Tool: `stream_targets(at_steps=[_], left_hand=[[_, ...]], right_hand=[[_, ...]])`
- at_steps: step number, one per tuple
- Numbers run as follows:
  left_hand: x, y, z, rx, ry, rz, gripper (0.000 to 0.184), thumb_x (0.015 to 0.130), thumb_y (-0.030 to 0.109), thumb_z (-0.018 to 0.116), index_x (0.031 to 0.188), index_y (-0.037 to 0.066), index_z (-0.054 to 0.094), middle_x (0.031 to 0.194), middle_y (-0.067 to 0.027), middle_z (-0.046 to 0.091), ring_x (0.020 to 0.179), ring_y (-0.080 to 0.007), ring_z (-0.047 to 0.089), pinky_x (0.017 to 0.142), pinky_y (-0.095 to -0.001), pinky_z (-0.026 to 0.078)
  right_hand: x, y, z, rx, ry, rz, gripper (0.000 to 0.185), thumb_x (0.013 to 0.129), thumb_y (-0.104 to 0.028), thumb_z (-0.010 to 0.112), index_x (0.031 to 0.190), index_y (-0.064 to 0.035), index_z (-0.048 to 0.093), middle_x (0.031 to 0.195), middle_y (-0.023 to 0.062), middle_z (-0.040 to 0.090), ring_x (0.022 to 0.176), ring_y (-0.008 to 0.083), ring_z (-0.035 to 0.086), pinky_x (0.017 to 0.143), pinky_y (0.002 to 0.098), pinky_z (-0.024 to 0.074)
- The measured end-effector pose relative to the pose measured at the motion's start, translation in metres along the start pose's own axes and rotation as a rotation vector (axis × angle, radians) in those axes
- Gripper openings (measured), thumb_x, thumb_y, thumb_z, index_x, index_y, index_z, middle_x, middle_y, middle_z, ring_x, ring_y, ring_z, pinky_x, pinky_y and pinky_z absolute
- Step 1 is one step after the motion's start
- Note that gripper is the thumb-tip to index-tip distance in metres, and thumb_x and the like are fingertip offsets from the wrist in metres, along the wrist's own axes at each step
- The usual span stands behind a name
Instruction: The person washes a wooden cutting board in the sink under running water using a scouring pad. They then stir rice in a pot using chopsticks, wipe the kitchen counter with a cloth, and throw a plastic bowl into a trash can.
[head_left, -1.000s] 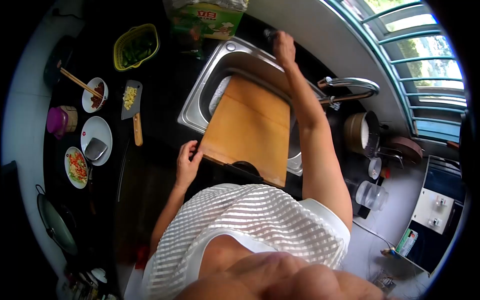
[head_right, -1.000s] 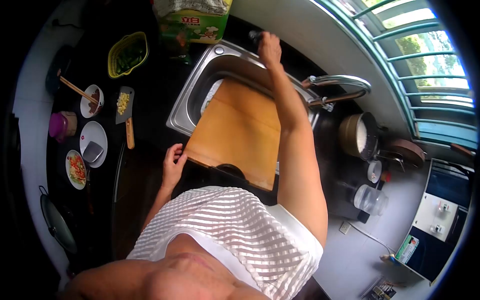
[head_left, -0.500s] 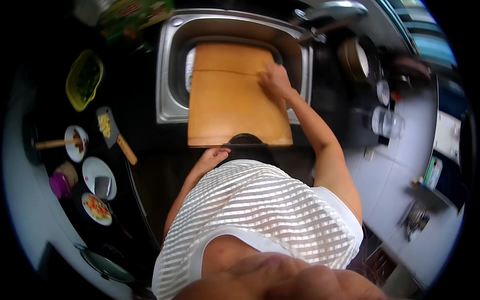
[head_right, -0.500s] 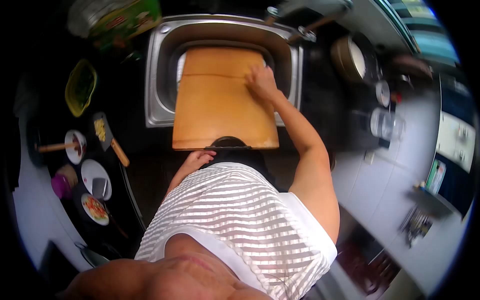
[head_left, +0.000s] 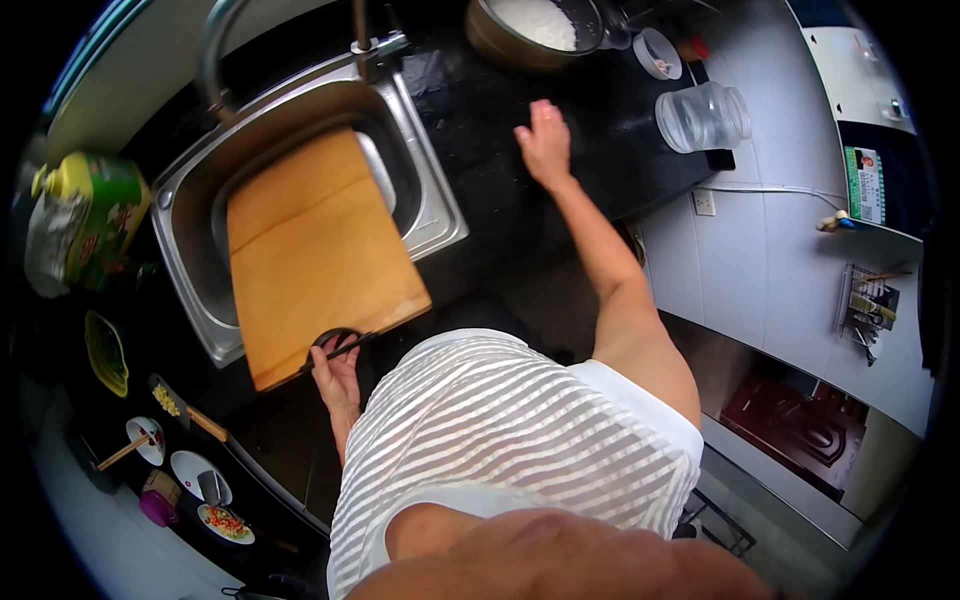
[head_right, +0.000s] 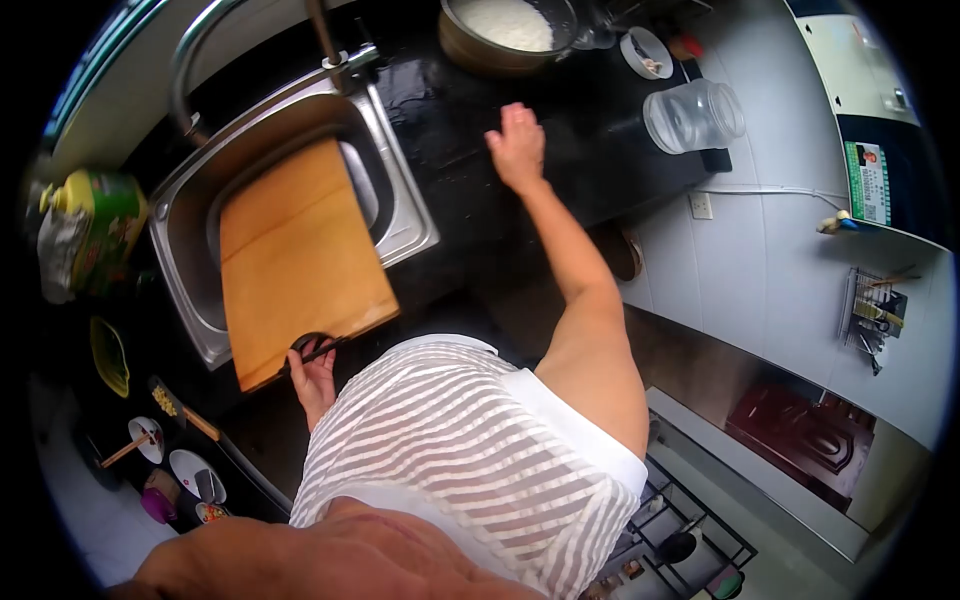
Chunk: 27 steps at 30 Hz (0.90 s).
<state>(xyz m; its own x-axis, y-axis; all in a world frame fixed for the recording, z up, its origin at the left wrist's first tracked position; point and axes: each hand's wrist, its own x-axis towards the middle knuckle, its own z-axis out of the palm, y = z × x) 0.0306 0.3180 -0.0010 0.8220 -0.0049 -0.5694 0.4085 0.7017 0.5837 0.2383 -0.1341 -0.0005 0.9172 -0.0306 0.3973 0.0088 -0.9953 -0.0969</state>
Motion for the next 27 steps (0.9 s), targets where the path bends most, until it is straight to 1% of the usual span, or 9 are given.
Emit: stream_targets(at_steps=[5, 10, 13, 15, 16, 18, 20, 26, 27], left_hand=[[0.001, -0.029, 0.055, -0.077, 0.193, 0.158, 0.045, 0.085, 0.039, 0.056, 0.118, 0.010, 0.048, 0.118, -0.0060, 0.053, 0.107, -0.0231, 0.050, 0.087, -0.0414, 0.042], [0.005, -0.026, 0.061, -0.086, 0.311, 0.142, 0.033, 0.086, 0.029, 0.053, 0.111, 0.008, 0.054, 0.114, -0.0047, 0.057, 0.107, -0.0209, 0.051, 0.087, -0.0406, 0.043], [0.011, -0.026, 0.064, -0.080, 0.339, 0.159, 0.031, 0.085, 0.026, 0.052, 0.109, 0.006, 0.055, 0.112, -0.0054, 0.058, 0.106, -0.0217, 0.052, 0.086, -0.0403, 0.044], [0.009, -0.025, 0.060, -0.072, 0.350, 0.159, 0.030, 0.084, 0.025, 0.052, 0.108, 0.006, 0.056, 0.112, -0.0058, 0.058, 0.105, -0.0220, 0.053, 0.086, -0.0403, 0.044], [0.011, -0.025, 0.058, -0.066, 0.373, 0.170, 0.030, 0.084, 0.025, 0.052, 0.106, 0.006, 0.056, 0.111, -0.0059, 0.058, 0.104, -0.0223, 0.054, 0.085, -0.0404, 0.044], [0.015, -0.027, 0.060, -0.063, 0.384, 0.195, 0.030, 0.083, 0.025, 0.052, 0.105, 0.006, 0.057, 0.110, -0.0061, 0.058, 0.102, -0.0225, 0.055, 0.084, -0.0405, 0.045], [0.016, -0.026, 0.061, -0.039, 0.367, 0.197, 0.029, 0.082, 0.026, 0.053, 0.103, 0.006, 0.057, 0.108, -0.0057, 0.059, 0.100, -0.0227, 0.055, 0.082, -0.0405, 0.046], [0.023, -0.029, 0.047, -0.044, 0.450, 0.213, 0.027, 0.082, 0.027, 0.053, 0.100, 0.007, 0.057, 0.104, -0.0051, 0.060, 0.099, -0.0223, 0.056, 0.080, -0.0404, 0.047], [0.022, -0.029, 0.050, -0.031, 0.430, 0.220, 0.027, 0.081, 0.027, 0.054, 0.099, 0.008, 0.058, 0.103, -0.0045, 0.060, 0.097, -0.0223, 0.056, 0.080, -0.0405, 0.048]], right_hand=[[0.010, 0.178, -0.008, -0.070, -0.184, 0.620, 0.066, 0.088, -0.045, 0.040, 0.137, -0.0056, 0.021, 0.144, 0.0137, 0.020, 0.133, 0.0307, 0.016, 0.104, 0.0495, 0.0188], [0.038, 0.214, 0.018, -0.069, -0.261, 0.930, 0.073, 0.087, -0.053, 0.034, 0.138, -0.0027, 0.020, 0.146, 0.0135, 0.015, 0.135, 0.0291, 0.008, 0.106, 0.0508, 0.0077], [0.034, 0.178, 0.016, -0.078, -0.281, 0.616, 0.076, 0.085, -0.053, 0.039, 0.136, 0.0013, 0.023, 0.144, 0.0168, 0.018, 0.135, 0.0302, 0.011, 0.106, 0.0510, 0.0081], [0.041, 0.106, -0.013, 0.021, -0.395, 0.373, 0.078, 0.080, -0.052, 0.047, 0.132, 0.0041, 0.030, 0.140, 0.0183, 0.025, 0.132, 0.0321, 0.018, 0.104, 0.0528, 0.0114], [0.035, 0.072, 0.007, -0.034, -0.302, 0.179, 0.077, 0.077, -0.051, 0.051, 0.129, 0.0035, 0.035, 0.135, 0.0184, 0.032, 0.128, 0.0335, 0.023, 0.102, 0.0547, 0.0145], [0.035, 0.002, 0.015, 0.176, -0.297, -0.089, 0.080, 0.076, -0.054, 0.052, 0.128, 0.0045, 0.036, 0.137, 0.0204, 0.030, 0.130, 0.0354, 0.019, 0.102, 0.0566, 0.0122], [0.032, -0.055, 0.033, 0.259, -0.228, -0.093, 0.081, 0.076, -0.055, 0.052, 0.127, 0.0049, 0.035, 0.138, 0.0207, 0.028, 0.132, 0.0360, 0.015, 0.103, 0.0571, 0.0089], [0.025, -0.044, 0.018, 0.670, -0.442, -0.243, 0.072, 0.080, -0.050, 0.051, 0.129, 0.0000, 0.037, 0.139, 0.0194, 0.027, 0.133, 0.0320, 0.014, 0.106, 0.0508, 0.0067], [0.025, -0.042, 0.008, 0.626, -0.223, -0.232, 0.062, 0.077, -0.043, 0.056, 0.121, -0.0008, 0.045, 0.131, 0.0182, 0.037, 0.129, 0.0299, 0.024, 0.103, 0.0493, 0.0161]])
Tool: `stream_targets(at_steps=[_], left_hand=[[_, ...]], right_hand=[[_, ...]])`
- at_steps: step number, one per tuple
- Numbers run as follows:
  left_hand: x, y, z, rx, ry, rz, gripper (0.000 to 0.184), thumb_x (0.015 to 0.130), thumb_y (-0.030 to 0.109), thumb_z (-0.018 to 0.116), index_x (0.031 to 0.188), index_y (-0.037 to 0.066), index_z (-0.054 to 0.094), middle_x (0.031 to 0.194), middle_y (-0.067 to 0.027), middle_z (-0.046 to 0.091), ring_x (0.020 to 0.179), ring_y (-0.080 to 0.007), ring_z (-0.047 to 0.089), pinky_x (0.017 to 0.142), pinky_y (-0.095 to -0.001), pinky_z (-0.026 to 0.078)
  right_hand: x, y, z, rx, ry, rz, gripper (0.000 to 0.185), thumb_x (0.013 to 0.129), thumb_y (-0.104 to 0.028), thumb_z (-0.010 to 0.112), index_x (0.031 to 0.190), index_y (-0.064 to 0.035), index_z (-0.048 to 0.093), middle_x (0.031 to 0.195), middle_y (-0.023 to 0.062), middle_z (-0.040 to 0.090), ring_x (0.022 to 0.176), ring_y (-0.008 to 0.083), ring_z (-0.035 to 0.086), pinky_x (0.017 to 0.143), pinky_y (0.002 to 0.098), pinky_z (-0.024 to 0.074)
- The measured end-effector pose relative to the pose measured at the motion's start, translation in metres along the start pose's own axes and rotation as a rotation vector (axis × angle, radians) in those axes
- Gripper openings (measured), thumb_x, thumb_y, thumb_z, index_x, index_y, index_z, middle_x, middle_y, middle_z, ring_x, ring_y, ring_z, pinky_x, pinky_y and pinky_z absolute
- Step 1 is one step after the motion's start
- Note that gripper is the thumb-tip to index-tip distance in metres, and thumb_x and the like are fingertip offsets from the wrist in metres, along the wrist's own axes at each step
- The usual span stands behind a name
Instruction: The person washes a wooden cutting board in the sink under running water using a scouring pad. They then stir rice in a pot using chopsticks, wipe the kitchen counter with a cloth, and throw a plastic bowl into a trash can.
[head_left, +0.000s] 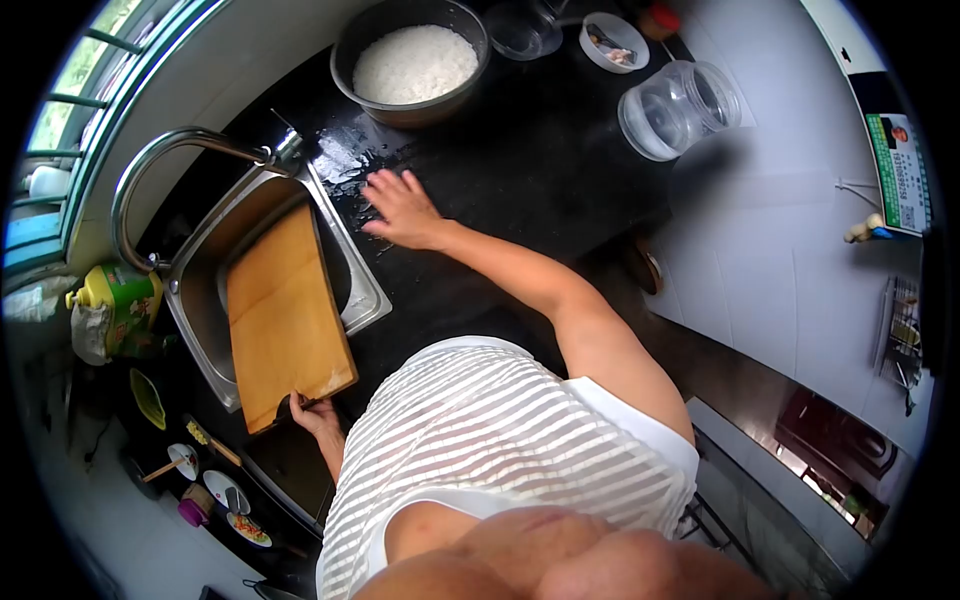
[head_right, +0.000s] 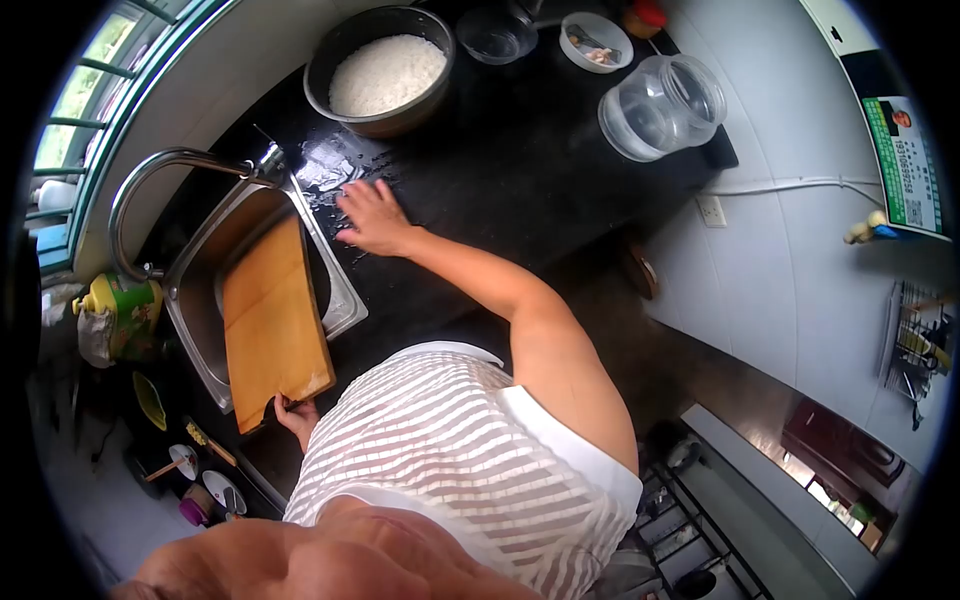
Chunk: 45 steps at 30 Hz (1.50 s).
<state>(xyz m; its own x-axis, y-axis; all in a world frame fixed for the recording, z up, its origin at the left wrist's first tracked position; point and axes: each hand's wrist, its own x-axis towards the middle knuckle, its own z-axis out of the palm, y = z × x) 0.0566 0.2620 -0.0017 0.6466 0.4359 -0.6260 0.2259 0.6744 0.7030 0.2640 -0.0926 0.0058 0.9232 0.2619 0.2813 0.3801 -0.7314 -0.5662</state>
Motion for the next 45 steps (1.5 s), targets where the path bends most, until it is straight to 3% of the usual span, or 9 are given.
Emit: stream_targets(at_steps=[4, 9, 17, 24, 27, 30, 32, 36, 45], left_hand=[[-0.003, 0.000, 0.000, -0.017, -0.018, 0.015, 0.026, 0.082, 0.026, 0.054, 0.099, 0.008, 0.058, 0.101, -0.0037, 0.061, 0.097, -0.0216, 0.056, 0.079, -0.0397, 0.048], [-0.007, -0.002, 0.005, -0.005, 0.015, 0.035, 0.025, 0.082, 0.026, 0.054, 0.098, 0.008, 0.058, 0.100, -0.0027, 0.061, 0.095, -0.0203, 0.057, 0.075, -0.0371, 0.049], [-0.001, -0.008, 0.001, -0.064, 0.030, 0.064, 0.025, 0.080, 0.025, 0.054, 0.097, 0.007, 0.058, 0.098, -0.0034, 0.062, 0.095, -0.0206, 0.057, 0.080, -0.0365, 0.046], [-0.009, -0.004, 0.016, -0.066, 0.031, 0.069, 0.024, 0.080, 0.024, 0.054, 0.096, 0.006, 0.058, 0.098, -0.0047, 0.061, 0.095, -0.0208, 0.057, 0.081, -0.0361, 0.046], [-0.002, -0.006, 0.005, -0.083, 0.017, 0.073, 0.022, 0.081, 0.023, 0.053, 0.096, 0.007, 0.057, 0.100, -0.0038, 0.061, 0.096, -0.0204, 0.057, 0.081, -0.0363, 0.046], [-0.003, -0.009, 0.007, -0.071, 0.016, 0.090, 0.017, 0.082, 0.022, 0.053, 0.092, 0.009, 0.057, 0.095, -0.0019, 0.060, 0.092, -0.0179, 0.057, 0.079, -0.0349, 0.046], [0.003, -0.016, -0.001, -0.064, 0.051, 0.134, 0.007, 0.081, 0.018, 0.055, 0.084, 0.012, 0.055, 0.079, 0.0010, 0.053, 0.080, -0.0131, 0.052, 0.074, -0.0324, 0.044], [-0.013, -0.009, 0.027, -0.125, 0.092, 0.181, 0.012, 0.078, 0.015, 0.058, 0.072, 0.016, 0.047, 0.071, 0.0040, 0.049, 0.070, -0.0095, 0.049, 0.064, -0.0279, 0.040], [-0.010, 0.008, 0.041, -0.369, -0.073, 0.239, 0.021, 0.065, -0.005, 0.050, 0.067, 0.014, 0.040, 0.072, -0.0003, 0.049, 0.068, -0.0128, 0.050, 0.059, -0.0273, 0.041]], right_hand=[[-0.003, 0.075, -0.060, -0.136, 0.432, 0.012, 0.031, 0.065, -0.022, 0.064, 0.088, -0.0017, 0.058, 0.093, 0.0146, 0.055, 0.091, 0.0314, 0.050, 0.078, 0.0438, 0.0376], [-0.007, 0.175, -0.110, -0.496, 0.196, 0.703, 0.067, 0.083, -0.043, 0.050, 0.130, 0.0019, 0.033, 0.138, 0.0200, 0.028, 0.130, 0.0333, 0.021, 0.102, 0.0507, 0.0182], [-0.005, 0.114, -0.058, -0.565, 0.017, 0.600, 0.080, 0.081, -0.051, 0.048, 0.133, 0.0068, 0.026, 0.142, 0.0218, 0.020, 0.133, 0.0359, 0.011, 0.105, 0.0537, 0.0082], [0.001, -0.034, 0.034, -0.205, -0.086, -0.049, 0.073, 0.074, -0.049, 0.057, 0.124, 0.0023, 0.042, 0.135, 0.0199, 0.031, 0.130, 0.0350, 0.020, 0.102, 0.0562, 0.0130], [0.009, -0.042, 0.028, -0.020, -0.156, -0.081, 0.058, 0.076, -0.039, 0.058, 0.115, 0.0028, 0.049, 0.126, 0.0204, 0.042, 0.124, 0.0329, 0.031, 0.101, 0.0502, 0.0250], [0.020, -0.037, 0.007, 0.382, -0.011, -0.207, 0.017, 0.079, -0.012, 0.053, 0.085, 0.0010, 0.063, 0.086, 0.0151, 0.063, 0.083, 0.0285, 0.060, 0.073, 0.0348, 0.0494], [0.028, -0.043, -0.001, 0.710, -0.189, 0.357, 0.015, 0.081, -0.012, 0.054, 0.080, 0.0004, 0.063, 0.067, 0.0123, 0.061, 0.057, 0.0208, 0.062, 0.054, 0.0315, 0.0495], [0.020, -0.043, 0.008, 0.564, -0.168, 0.187, 0.032, 0.084, -0.021, 0.057, 0.060, 0.0004, 0.053, 0.049, 0.0087, 0.047, 0.046, 0.0105, 0.041, 0.046, 0.0296, 0.0352], [0.003, -0.061, 0.029, 0.724, -0.341, 0.317, 0.020, 0.084, -0.016, 0.059, 0.071, -0.0002, 0.058, 0.058, -0.0040, 0.045, 0.056, 0.0050, 0.039, 0.050, 0.0221, 0.0324]])
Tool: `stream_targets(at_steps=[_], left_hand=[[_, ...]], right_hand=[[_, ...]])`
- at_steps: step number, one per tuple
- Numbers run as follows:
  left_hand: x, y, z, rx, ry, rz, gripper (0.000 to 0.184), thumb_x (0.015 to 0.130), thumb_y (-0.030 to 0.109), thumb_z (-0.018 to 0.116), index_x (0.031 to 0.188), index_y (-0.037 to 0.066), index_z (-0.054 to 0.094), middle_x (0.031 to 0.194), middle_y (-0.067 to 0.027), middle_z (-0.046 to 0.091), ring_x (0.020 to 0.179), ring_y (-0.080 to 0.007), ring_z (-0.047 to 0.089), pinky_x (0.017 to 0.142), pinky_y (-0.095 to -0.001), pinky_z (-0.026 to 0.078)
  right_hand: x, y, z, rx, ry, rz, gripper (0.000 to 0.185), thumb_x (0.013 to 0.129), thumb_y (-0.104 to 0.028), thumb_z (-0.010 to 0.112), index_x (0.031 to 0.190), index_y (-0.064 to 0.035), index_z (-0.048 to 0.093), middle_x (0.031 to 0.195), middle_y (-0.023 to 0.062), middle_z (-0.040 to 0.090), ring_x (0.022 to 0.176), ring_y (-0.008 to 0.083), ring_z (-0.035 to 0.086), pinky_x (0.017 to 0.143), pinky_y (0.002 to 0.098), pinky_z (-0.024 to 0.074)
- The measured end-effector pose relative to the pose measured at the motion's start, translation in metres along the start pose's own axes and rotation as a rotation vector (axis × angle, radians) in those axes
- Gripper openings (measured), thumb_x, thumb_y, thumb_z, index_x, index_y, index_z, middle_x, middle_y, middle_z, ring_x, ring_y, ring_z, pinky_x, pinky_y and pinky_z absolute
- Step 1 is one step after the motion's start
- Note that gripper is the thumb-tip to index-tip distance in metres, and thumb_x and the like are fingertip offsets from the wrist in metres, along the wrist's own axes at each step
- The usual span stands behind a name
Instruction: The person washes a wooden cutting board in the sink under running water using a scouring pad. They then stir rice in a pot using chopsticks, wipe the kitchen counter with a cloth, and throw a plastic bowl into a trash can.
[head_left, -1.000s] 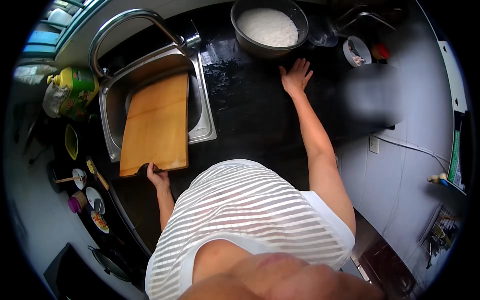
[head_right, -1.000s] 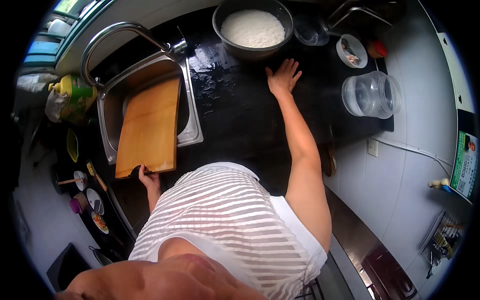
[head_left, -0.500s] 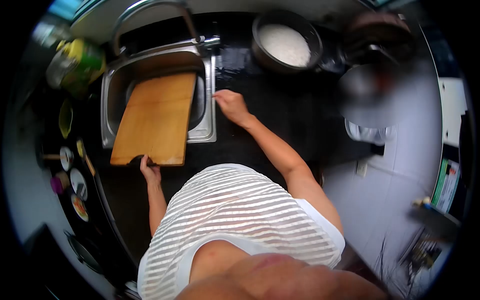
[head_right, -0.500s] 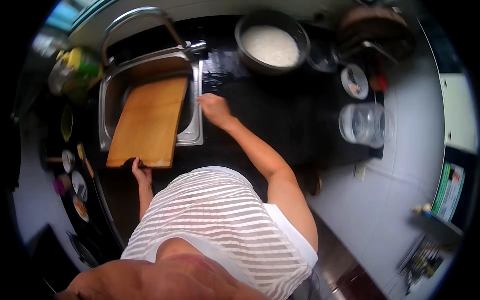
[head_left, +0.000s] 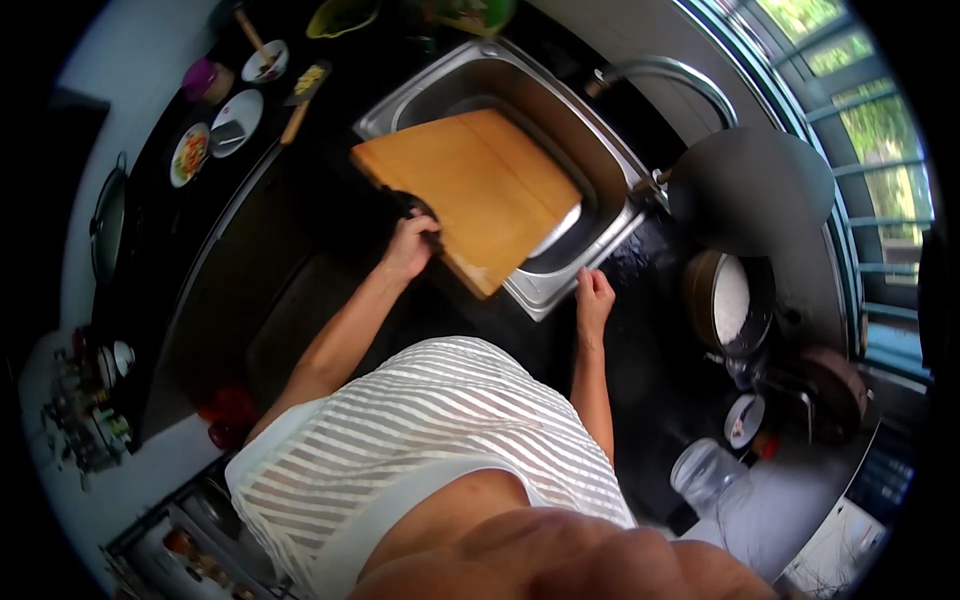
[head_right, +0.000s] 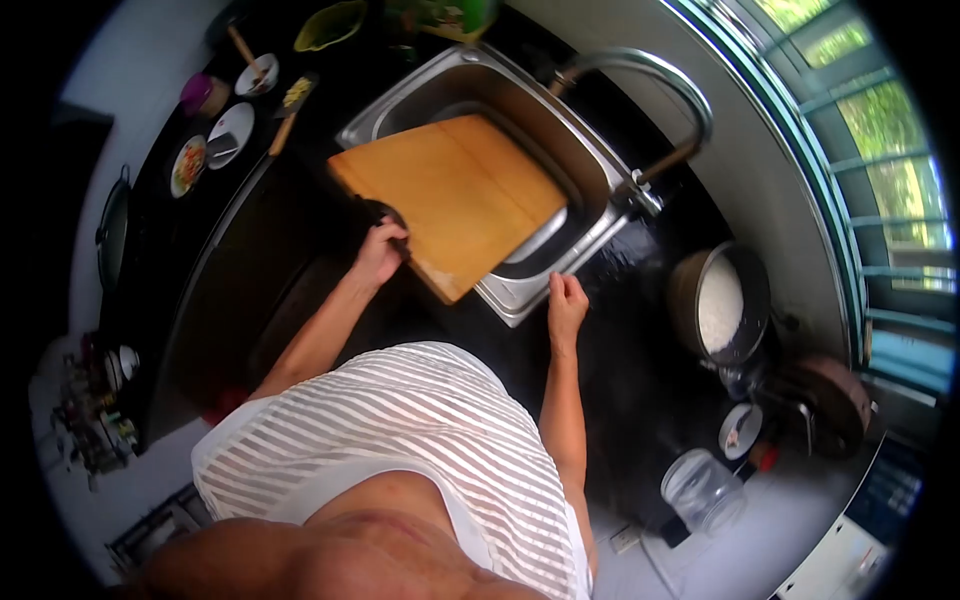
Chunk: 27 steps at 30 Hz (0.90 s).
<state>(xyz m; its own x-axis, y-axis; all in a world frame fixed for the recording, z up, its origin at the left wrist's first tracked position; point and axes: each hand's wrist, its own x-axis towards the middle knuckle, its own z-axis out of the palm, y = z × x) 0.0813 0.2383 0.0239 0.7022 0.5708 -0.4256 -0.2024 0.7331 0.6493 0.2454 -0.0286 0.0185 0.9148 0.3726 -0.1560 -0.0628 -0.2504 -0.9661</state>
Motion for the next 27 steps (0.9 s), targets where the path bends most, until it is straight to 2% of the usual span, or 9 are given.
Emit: stream_targets(at_steps=[5, 10, 12, 15, 16, 17, 22, 25, 27], left_hand=[[-0.010, 0.057, 0.070, 0.109, 0.014, -0.039, 0.015, 0.066, -0.003, 0.052, 0.069, 0.011, 0.047, 0.071, 0.0010, 0.048, 0.067, -0.0109, 0.049, 0.055, -0.0280, 0.040], [-0.022, 0.114, 0.053, 0.191, -0.103, 0.044, 0.007, 0.069, 0.002, 0.053, 0.071, 0.008, 0.050, 0.076, 0.0018, 0.051, 0.075, -0.0105, 0.051, 0.075, -0.0247, 0.041], [-0.040, 0.146, 0.067, 0.317, 0.005, 0.133, 0.013, 0.067, 0.001, 0.054, 0.066, 0.012, 0.048, 0.064, 0.0063, 0.042, 0.060, -0.0058, 0.042, 0.062, -0.0195, 0.036], [-0.065, 0.194, 0.071, 0.467, -0.027, 0.112, 0.007, 0.069, 0.005, 0.053, 0.074, 0.008, 0.050, 0.064, 0.0072, 0.040, 0.059, -0.0039, 0.039, 0.057, -0.0168, 0.031], [-0.076, 0.211, 0.072, 0.556, -0.048, 0.120, 0.010, 0.070, 0.007, 0.053, 0.079, 0.005, 0.050, 0.065, 0.0066, 0.042, 0.060, -0.0037, 0.040, 0.057, -0.0162, 0.031], [-0.086, 0.228, 0.074, 0.644, -0.069, 0.130, 0.017, 0.070, 0.008, 0.052, 0.085, 0.002, 0.051, 0.067, 0.0060, 0.044, 0.061, -0.0035, 0.041, 0.057, -0.0155, 0.031], [-0.131, 0.260, 0.126, 0.866, -0.169, 0.148, 0.058, 0.070, 0.012, 0.046, 0.122, -0.012, 0.037, 0.108, -0.0141, 0.055, 0.065, -0.0048, 0.047, 0.060, -0.0138, 0.035], [-0.136, 0.274, 0.129, 0.894, -0.099, 0.202, 0.049, 0.072, 0.010, 0.043, 0.116, -0.012, 0.043, 0.069, 0.0038, 0.049, 0.050, -0.0006, 0.031, 0.046, -0.0147, 0.024], [-0.137, 0.276, 0.140, 0.961, -0.073, 0.245, 0.047, 0.072, 0.010, 0.043, 0.113, -0.012, 0.045, 0.064, 0.0064, 0.043, 0.049, -0.0002, 0.029, 0.045, -0.0147, 0.023]], right_hand=[[0.005, 0.002, 0.009, -0.064, 0.016, -0.105, 0.019, 0.086, -0.017, 0.057, 0.072, -0.0042, 0.056, 0.056, -0.0063, 0.041, 0.048, 0.0020, 0.036, 0.043, 0.0192, 0.0263], [-0.006, -0.009, -0.004, -0.047, 0.031, -0.025, 0.015, 0.083, -0.014, 0.060, 0.078, 0.0008, 0.058, 0.061, -0.0009, 0.049, 0.059, 0.0058, 0.043, 0.054, 0.0218, 0.0363], [-0.005, -0.006, -0.004, -0.074, 0.055, -0.114, 0.016, 0.086, -0.015, 0.057, 0.075, -0.0035, 0.057, 0.056, -0.0058, 0.042, 0.048, 0.0023, 0.037, 0.042, 0.0192, 0.0273], [0.001, -0.004, -0.002, -0.083, 0.077, -0.106, 0.015, 0.084, -0.015, 0.057, 0.076, -0.0021, 0.058, 0.056, -0.0052, 0.043, 0.049, 0.0026, 0.038, 0.043, 0.0197, 0.0292], [0.003, -0.007, -0.001, -0.091, 0.050, -0.088, 0.015, 0.084, -0.015, 0.057, 0.079, -0.0006, 0.059, 0.059, -0.0039, 0.046, 0.053, 0.0033, 0.041, 0.046, 0.0199, 0.0318], [0.005, -0.011, 0.002, -0.081, 0.050, -0.062, 0.017, 0.081, -0.016, 0.059, 0.083, 0.0005, 0.061, 0.065, 0.0065, 0.057, 0.060, 0.0101, 0.051, 0.056, 0.0258, 0.0413], [0.019, -0.009, 0.027, -0.032, -0.027, -0.106, 0.019, 0.081, -0.018, 0.058, 0.086, -0.0007, 0.062, 0.063, 0.0060, 0.056, 0.059, 0.0102, 0.050, 0.055, 0.0256, 0.0408], [0.026, -0.008, 0.044, 0.039, -0.103, -0.072, 0.020, 0.081, -0.019, 0.058, 0.087, -0.0004, 0.061, 0.061, 0.0049, 0.055, 0.057, 0.0099, 0.050, 0.054, 0.0252, 0.0402], [0.030, -0.011, 0.057, 0.081, -0.141, -0.086, 0.021, 0.081, -0.019, 0.058, 0.087, 0.0000, 0.061, 0.061, 0.0037, 0.055, 0.057, 0.0099, 0.049, 0.053, 0.0253, 0.0402]])
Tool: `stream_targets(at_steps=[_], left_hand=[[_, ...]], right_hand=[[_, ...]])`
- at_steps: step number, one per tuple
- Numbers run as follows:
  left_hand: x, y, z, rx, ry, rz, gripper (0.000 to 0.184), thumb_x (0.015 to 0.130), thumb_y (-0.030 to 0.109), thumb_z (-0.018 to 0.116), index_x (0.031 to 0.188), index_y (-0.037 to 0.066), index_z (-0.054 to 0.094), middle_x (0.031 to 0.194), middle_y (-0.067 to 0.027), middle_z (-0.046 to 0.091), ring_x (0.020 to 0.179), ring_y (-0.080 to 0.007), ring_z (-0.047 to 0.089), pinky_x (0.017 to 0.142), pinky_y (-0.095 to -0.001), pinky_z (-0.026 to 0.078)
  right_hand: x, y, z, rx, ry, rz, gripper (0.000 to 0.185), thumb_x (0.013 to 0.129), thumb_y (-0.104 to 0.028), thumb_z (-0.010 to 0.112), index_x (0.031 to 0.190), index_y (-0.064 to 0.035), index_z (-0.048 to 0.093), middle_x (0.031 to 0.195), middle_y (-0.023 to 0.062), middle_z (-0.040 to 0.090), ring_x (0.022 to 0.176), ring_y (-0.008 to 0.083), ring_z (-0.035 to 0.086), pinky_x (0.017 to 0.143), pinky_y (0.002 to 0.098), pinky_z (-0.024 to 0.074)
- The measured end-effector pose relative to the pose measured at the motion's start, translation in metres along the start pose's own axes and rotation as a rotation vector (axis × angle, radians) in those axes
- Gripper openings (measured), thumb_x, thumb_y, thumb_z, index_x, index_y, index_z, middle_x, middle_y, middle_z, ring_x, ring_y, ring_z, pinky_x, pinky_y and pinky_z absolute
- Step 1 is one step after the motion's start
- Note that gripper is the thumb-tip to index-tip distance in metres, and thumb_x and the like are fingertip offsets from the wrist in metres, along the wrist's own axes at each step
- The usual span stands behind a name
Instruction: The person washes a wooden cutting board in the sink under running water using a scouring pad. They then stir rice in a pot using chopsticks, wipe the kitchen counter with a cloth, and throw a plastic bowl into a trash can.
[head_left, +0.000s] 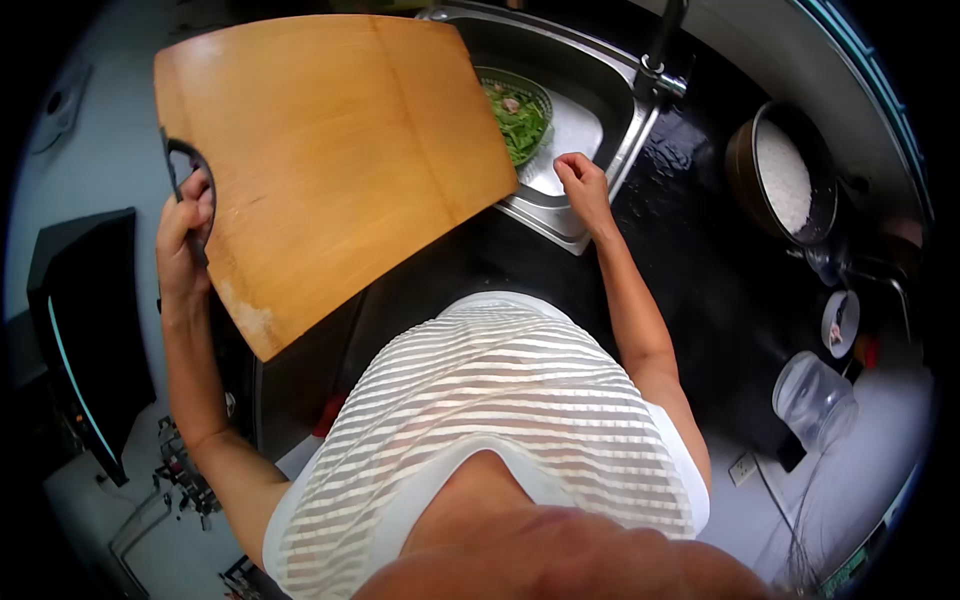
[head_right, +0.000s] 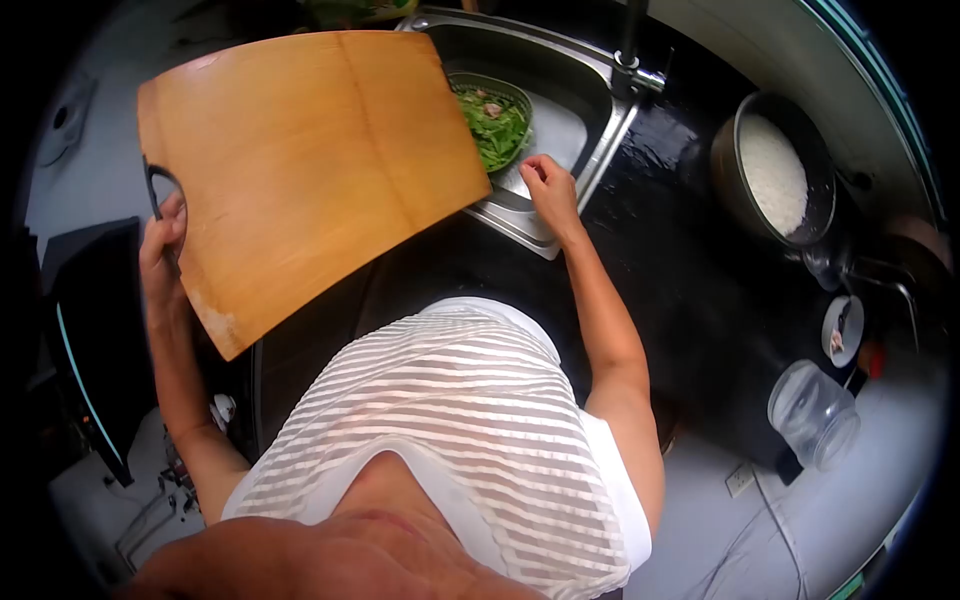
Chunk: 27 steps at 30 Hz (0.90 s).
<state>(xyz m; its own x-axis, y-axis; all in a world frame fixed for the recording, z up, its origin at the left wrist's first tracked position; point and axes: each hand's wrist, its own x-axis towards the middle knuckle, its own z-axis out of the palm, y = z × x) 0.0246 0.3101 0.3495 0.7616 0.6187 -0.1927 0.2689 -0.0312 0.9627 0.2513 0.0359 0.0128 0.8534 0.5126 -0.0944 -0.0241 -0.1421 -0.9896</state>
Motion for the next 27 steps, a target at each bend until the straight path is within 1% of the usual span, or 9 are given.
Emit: stream_targets(at_steps=[1, 4, 7, 8, 11, 15, 23, 25, 27], left_hand=[[0.000, 0.005, 0.001, 0.061, 0.016, 0.016, 0.045, 0.072, 0.010, 0.043, 0.111, -0.012, 0.047, 0.060, 0.0090, 0.036, 0.048, 0.0003, 0.028, 0.045, -0.0148, 0.022], [-0.003, 0.015, -0.002, 0.076, 0.007, 0.076, 0.043, 0.072, 0.009, 0.043, 0.108, -0.013, 0.047, 0.066, 0.0044, 0.047, 0.049, 0.0002, 0.030, 0.046, -0.0136, 0.023], [-0.010, 0.026, 0.005, 0.165, 0.038, 0.112, 0.041, 0.071, 0.008, 0.043, 0.107, -0.013, 0.048, 0.079, -0.0042, 0.058, 0.052, -0.0001, 0.035, 0.047, -0.0128, 0.025], [-0.010, 0.028, 0.006, 0.217, 0.081, 0.138, 0.040, 0.071, 0.007, 0.042, 0.105, -0.012, 0.048, 0.082, -0.0062, 0.058, 0.056, -0.0020, 0.040, 0.051, -0.0138, 0.031], [-0.010, 0.029, 0.009, 0.335, 0.149, 0.241, 0.037, 0.069, 0.004, 0.040, 0.101, -0.012, 0.050, 0.086, -0.0098, 0.058, 0.067, -0.0069, 0.049, 0.062, -0.0177, 0.040], [-0.009, 0.028, -0.009, 0.516, 0.165, 0.384, 0.034, 0.067, -0.001, 0.036, 0.096, -0.011, 0.051, 0.090, -0.0116, 0.057, 0.081, -0.0128, 0.053, 0.078, -0.0247, 0.043], [-0.014, 0.021, -0.043, 0.670, 0.124, 0.502, 0.029, 0.067, -0.009, 0.037, 0.090, -0.003, 0.054, 0.081, -0.0013, 0.054, 0.074, -0.0078, 0.050, 0.071, -0.0203, 0.041], [-0.017, 0.021, -0.031, 0.549, 0.172, 0.519, 0.029, 0.066, -0.009, 0.039, 0.090, -0.003, 0.054, 0.079, -0.0007, 0.054, 0.071, -0.0075, 0.049, 0.068, -0.0200, 0.040], [-0.015, 0.021, -0.030, 0.614, 0.130, 0.586, 0.030, 0.065, -0.008, 0.041, 0.090, -0.004, 0.055, 0.075, -0.0011, 0.054, 0.070, -0.0072, 0.049, 0.064, -0.0203, 0.039]], right_hand=[[0.003, 0.001, 0.003, -0.015, -0.020, -0.008, 0.020, 0.080, -0.018, 0.058, 0.089, -0.0005, 0.061, 0.065, 0.0038, 0.057, 0.060, 0.0097, 0.051, 0.056, 0.0256, 0.0415], [0.014, -0.008, 0.011, -0.026, 0.020, -0.127, 0.023, 0.078, -0.014, 0.061, 0.097, -0.0023, 0.059, 0.074, 0.0063, 0.060, 0.069, 0.0117, 0.056, 0.062, 0.0251, 0.0440], [0.038, -0.022, 0.013, -0.137, 0.027, -0.357, 0.040, 0.073, -0.017, 0.064, 0.110, -0.0035, 0.053, 0.096, 0.0129, 0.059, 0.088, 0.0256, 0.057, 0.078, 0.0339, 0.0442], [0.047, -0.033, 0.010, -0.198, -0.032, -0.371, 0.052, 0.072, -0.020, 0.065, 0.118, -0.0044, 0.048, 0.112, 0.0166, 0.053, 0.105, 0.0308, 0.049, 0.090, 0.0370, 0.0387], [0.071, -0.071, 0.008, -0.355, -0.019, -0.566, 0.066, 0.072, -0.024, 0.067, 0.129, -0.0049, 0.039, 0.126, 0.0177, 0.044, 0.119, 0.0298, 0.039, 0.100, 0.0362, 0.0311], [0.101, -0.102, 0.013, -0.456, 0.079, -0.701, 0.087, 0.064, -0.036, 0.073, 0.132, -0.0038, 0.031, 0.132, 0.0186, 0.036, 0.123, 0.0336, 0.032, 0.101, 0.0411, 0.0285], [0.123, -0.096, 0.008, -0.338, -0.060, -0.669, 0.092, 0.059, -0.038, 0.076, 0.132, -0.0049, 0.032, 0.131, 0.0177, 0.037, 0.124, 0.0326, 0.031, 0.102, 0.0399, 0.0281], [0.119, -0.094, 0.018, -0.276, -0.099, -0.642, 0.086, 0.059, -0.032, 0.076, 0.130, -0.0034, 0.036, 0.132, 0.0177, 0.037, 0.124, 0.0318, 0.032, 0.103, 0.0386, 0.0274], [0.113, -0.098, 0.021, -0.241, -0.098, -0.553, 0.072, 0.058, -0.029, 0.076, 0.120, -0.0037, 0.048, 0.121, 0.0174, 0.047, 0.115, 0.0307, 0.042, 0.097, 0.0369, 0.0341]])
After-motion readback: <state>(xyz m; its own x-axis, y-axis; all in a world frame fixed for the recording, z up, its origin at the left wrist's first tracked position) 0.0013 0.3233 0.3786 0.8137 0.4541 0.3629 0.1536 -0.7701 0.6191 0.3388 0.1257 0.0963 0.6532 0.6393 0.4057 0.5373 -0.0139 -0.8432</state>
